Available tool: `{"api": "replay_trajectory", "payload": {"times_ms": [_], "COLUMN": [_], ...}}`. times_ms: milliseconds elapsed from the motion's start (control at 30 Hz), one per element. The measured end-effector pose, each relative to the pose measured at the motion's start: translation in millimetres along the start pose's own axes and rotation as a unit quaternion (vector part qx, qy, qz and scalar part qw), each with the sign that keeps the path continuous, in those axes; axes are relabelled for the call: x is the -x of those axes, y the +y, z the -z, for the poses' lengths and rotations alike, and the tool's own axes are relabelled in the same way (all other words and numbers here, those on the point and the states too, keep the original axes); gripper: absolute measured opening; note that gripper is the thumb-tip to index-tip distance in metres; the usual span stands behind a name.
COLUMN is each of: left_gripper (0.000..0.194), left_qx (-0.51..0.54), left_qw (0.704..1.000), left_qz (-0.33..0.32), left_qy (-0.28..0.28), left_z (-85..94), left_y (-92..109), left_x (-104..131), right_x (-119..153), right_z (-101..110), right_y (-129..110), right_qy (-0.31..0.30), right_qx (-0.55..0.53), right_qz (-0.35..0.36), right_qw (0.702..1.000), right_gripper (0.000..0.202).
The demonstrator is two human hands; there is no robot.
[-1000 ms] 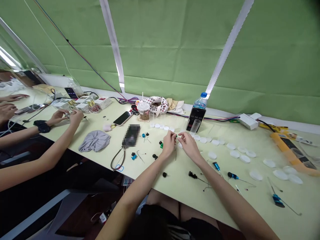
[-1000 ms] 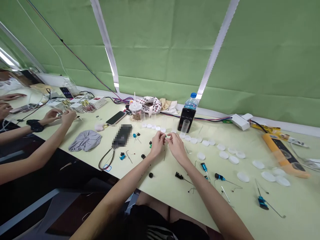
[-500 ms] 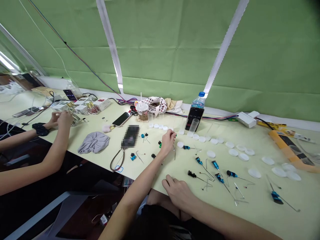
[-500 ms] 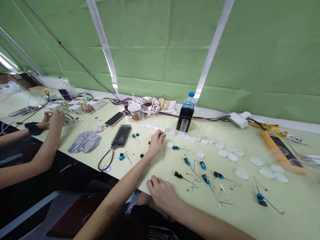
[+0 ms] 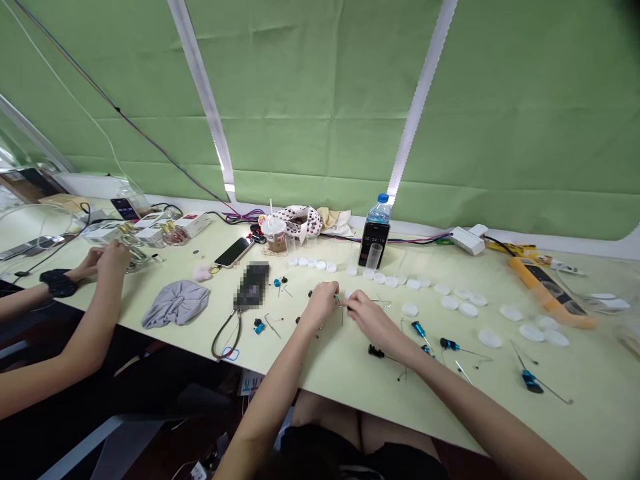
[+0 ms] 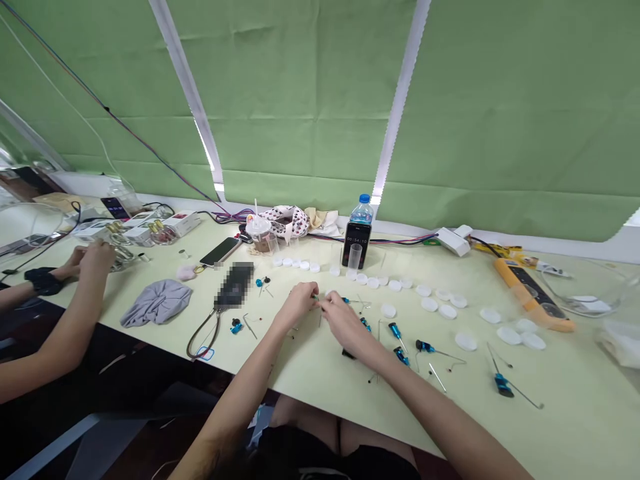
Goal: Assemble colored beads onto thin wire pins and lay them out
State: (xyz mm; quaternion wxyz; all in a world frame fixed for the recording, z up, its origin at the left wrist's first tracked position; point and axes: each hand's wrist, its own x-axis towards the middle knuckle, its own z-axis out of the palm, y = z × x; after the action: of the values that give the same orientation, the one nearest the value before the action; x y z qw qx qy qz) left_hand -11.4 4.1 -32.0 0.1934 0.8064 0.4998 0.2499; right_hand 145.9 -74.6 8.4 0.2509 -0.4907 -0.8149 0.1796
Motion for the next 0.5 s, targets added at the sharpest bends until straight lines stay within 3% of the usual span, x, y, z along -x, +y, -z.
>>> {"api": "replay_trajectory", "payload": {"times_ms": [167,300,367,500], "left_gripper": [0.027,0.031,0.032,0.031], "left_qx": [0.049,0.058,0.045,0.002], "left_qw": [0.999,0.998,0.999,0.997], "left_qz": [0.007,0.017,0.014,-0.004], "left_qy": [0.001,0.006,0.027,0.077], "left_z": [-3.2,6.6,16.7,33.2], "left_y": [-1.0,-2.3,0.0,13.0], "left_x": [-2.1,-2.1,0.9,15.1], "right_x": [-53.2,-74.7,-78.8,-83.9], "right_z": [7.0,-4.5,-7.4,-7.5], "right_y": [30.0,42.5,46.6,53.2], "right_qy": [0.051,0.018,0.009,-0.008], "right_qx": [-0.033,-0.158,-0.124,0.054], "right_qz": [-0.057,-0.076,-0.071,-0.037], "right_qw": [0.997,0.984,0.990,0.998], "right_gripper": [0.018,0.019,0.021,0.028]}}
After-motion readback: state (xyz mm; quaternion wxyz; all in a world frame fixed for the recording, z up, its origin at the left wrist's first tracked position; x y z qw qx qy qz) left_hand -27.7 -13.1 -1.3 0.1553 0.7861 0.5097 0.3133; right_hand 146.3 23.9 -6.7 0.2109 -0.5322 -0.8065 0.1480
